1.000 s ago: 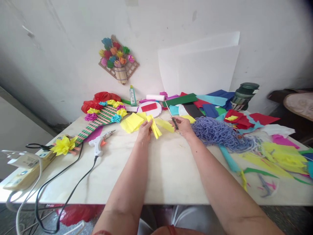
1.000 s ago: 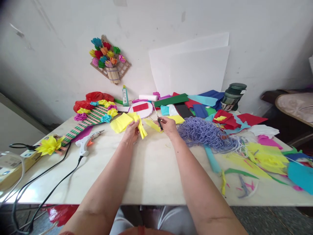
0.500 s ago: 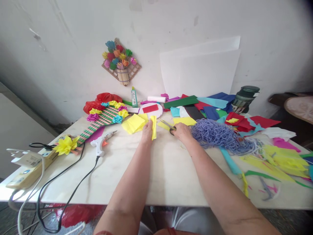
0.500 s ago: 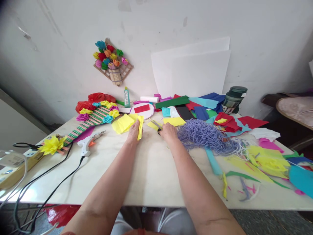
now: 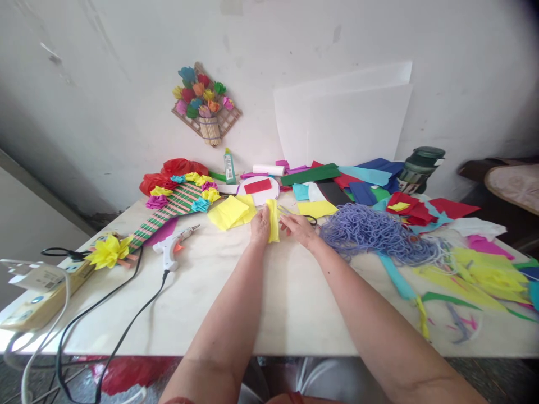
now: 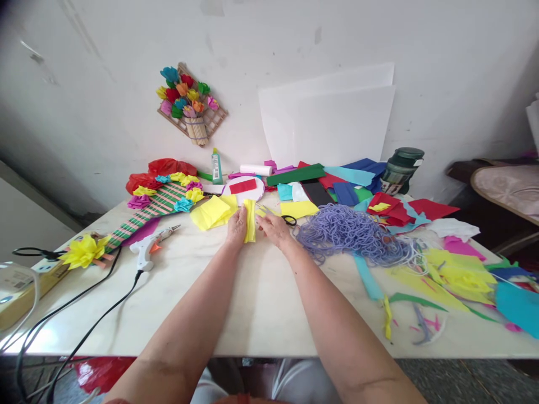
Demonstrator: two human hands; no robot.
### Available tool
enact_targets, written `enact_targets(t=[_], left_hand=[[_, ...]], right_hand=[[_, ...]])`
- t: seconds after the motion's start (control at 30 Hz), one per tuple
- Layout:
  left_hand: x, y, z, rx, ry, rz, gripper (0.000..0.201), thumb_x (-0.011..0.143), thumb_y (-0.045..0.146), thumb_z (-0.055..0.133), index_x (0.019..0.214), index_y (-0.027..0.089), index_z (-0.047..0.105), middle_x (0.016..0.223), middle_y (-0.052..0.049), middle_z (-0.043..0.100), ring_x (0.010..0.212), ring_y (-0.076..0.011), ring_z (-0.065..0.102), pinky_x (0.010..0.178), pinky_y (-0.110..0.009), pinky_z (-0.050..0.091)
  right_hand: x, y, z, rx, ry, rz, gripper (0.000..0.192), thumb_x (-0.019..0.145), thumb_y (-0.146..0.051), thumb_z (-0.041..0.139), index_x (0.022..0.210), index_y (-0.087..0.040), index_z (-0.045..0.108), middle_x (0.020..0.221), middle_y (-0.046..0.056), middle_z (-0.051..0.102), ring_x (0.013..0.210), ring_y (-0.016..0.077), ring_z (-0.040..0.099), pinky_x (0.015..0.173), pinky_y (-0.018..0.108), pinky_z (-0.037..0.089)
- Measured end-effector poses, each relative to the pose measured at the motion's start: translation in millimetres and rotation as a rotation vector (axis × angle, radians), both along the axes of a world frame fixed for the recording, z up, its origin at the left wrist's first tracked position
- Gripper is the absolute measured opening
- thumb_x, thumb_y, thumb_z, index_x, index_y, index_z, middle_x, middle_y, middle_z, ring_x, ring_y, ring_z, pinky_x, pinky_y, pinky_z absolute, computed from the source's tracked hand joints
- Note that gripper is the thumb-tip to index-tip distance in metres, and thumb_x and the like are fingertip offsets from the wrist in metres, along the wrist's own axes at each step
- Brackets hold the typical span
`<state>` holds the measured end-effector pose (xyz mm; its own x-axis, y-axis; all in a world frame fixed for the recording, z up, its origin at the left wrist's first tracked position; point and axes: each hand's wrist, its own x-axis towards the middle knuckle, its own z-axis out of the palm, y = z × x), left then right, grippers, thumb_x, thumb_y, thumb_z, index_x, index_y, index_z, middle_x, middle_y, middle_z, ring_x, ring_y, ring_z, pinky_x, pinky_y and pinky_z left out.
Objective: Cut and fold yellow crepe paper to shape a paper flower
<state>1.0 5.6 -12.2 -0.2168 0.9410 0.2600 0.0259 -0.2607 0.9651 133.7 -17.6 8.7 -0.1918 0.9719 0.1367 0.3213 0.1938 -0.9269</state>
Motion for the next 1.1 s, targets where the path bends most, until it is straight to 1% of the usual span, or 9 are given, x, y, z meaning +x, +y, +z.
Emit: enact_targets(t=[0.1, 0.17, 0.3, 0.47, 0.6, 0.7, 0.8, 0.97, 1.1], left_hand=[[2, 0, -0.7, -0.015, 0.032, 0.018, 0.043, 0.074, 0.055, 0.042, 0.054, 0.017, 0.047, 0.049, 0.001, 0.043, 0.050, -0.0098, 0.038, 0.047, -0.021, 0.029], [3, 1, -1.0, -0.011, 0.025, 0.014, 0.044, 0.074, 0.055, 0.043, 0.053, 0.017, 0.046, 0.049, 0.001, 0.043, 0.050, -0.0100, 0.039, 0.047, -0.021, 0.029], [3, 3, -2.5, -0.008, -0.037, -0.025, 0.040, 0.071, 0.054, 0.048, 0.057, 0.016, 0.049, 0.054, 0.000, 0.047, 0.052, -0.0099, 0.042, 0.048, -0.021, 0.031], [0, 9, -7.5, -0.101, -0.069, -0.103, 0.036, 0.058, 0.041, 0.068, 0.078, 0.017, 0.052, 0.055, 0.004, 0.049, 0.050, -0.0087, 0.046, 0.049, -0.019, 0.035], [-1, 10, -9.3, -0.135, -0.131, -0.150, 0.030, 0.059, 0.038, 0.066, 0.072, 0.015, 0.052, 0.056, 0.002, 0.053, 0.049, -0.0094, 0.049, 0.051, -0.022, 0.039], [-1, 8, -7.2, -0.136, -0.210, -0.136, 0.026, 0.063, 0.038, 0.062, 0.065, 0.015, 0.050, 0.055, 0.001, 0.053, 0.049, -0.0096, 0.049, 0.050, -0.022, 0.039], [1, 7, -5.2, -0.133, -0.275, -0.176, 0.024, 0.067, 0.038, 0.058, 0.070, 0.016, 0.049, 0.057, 0.002, 0.052, 0.050, -0.0096, 0.048, 0.051, -0.022, 0.039], [4, 6, -5.5, -0.105, -0.246, -0.169, 0.022, 0.073, 0.038, 0.052, 0.072, 0.017, 0.047, 0.059, 0.003, 0.048, 0.052, -0.0078, 0.045, 0.051, -0.020, 0.037], [10, 0, -0.9, -0.118, -0.298, -0.286, 0.025, 0.071, 0.040, 0.054, 0.074, 0.016, 0.048, 0.062, 0.002, 0.050, 0.055, -0.0091, 0.048, 0.053, -0.021, 0.039]], right_hand=[[-8, 3, -8.9, 0.044, 0.007, 0.001, 0.029, 0.073, -0.042, 0.045, 0.057, -0.019, 0.053, 0.057, 0.001, 0.054, 0.052, 0.0125, 0.045, 0.054, 0.025, 0.034], [-11, 6, -14.7, 0.090, -0.028, -0.037, 0.023, 0.070, -0.036, 0.048, 0.055, -0.020, 0.051, 0.053, 0.000, 0.051, 0.053, 0.0133, 0.045, 0.053, 0.024, 0.033], [-11, 8, -18.5, 0.165, -0.169, -0.137, 0.023, 0.071, -0.034, 0.046, 0.052, -0.021, 0.048, 0.050, 0.000, 0.049, 0.053, 0.0145, 0.044, 0.052, 0.024, 0.032], [-7, 4, -12.7, 0.260, -0.370, -0.316, 0.022, 0.073, -0.035, 0.043, 0.061, -0.021, 0.055, 0.057, 0.001, 0.056, 0.055, 0.0151, 0.046, 0.053, 0.025, 0.030], [-4, 4, -12.7, 0.300, -0.453, -0.387, 0.020, 0.074, -0.031, 0.042, 0.067, -0.020, 0.058, 0.065, 0.002, 0.059, 0.062, 0.0153, 0.050, 0.055, 0.024, 0.031], [-3, 6, -15.3, 0.319, -0.449, -0.405, 0.019, 0.074, -0.028, 0.043, 0.067, -0.019, 0.058, 0.064, 0.003, 0.059, 0.063, 0.0153, 0.051, 0.057, 0.024, 0.032], [-3, 8, -17.8, 0.339, -0.396, -0.401, 0.019, 0.073, -0.028, 0.044, 0.064, -0.018, 0.057, 0.062, 0.003, 0.058, 0.062, 0.0153, 0.051, 0.058, 0.024, 0.034], [-5, 10, -19.8, 0.226, -0.119, -0.358, 0.024, 0.075, -0.038, 0.042, 0.070, -0.018, 0.056, 0.054, 0.000, 0.053, 0.052, 0.0136, 0.048, 0.052, 0.024, 0.035], [-4, 12, -20.5, 0.225, -0.115, -0.350, 0.029, 0.074, -0.042, 0.043, 0.059, -0.018, 0.049, 0.048, -0.003, 0.045, 0.048, 0.0120, 0.041, 0.048, 0.023, 0.030]])
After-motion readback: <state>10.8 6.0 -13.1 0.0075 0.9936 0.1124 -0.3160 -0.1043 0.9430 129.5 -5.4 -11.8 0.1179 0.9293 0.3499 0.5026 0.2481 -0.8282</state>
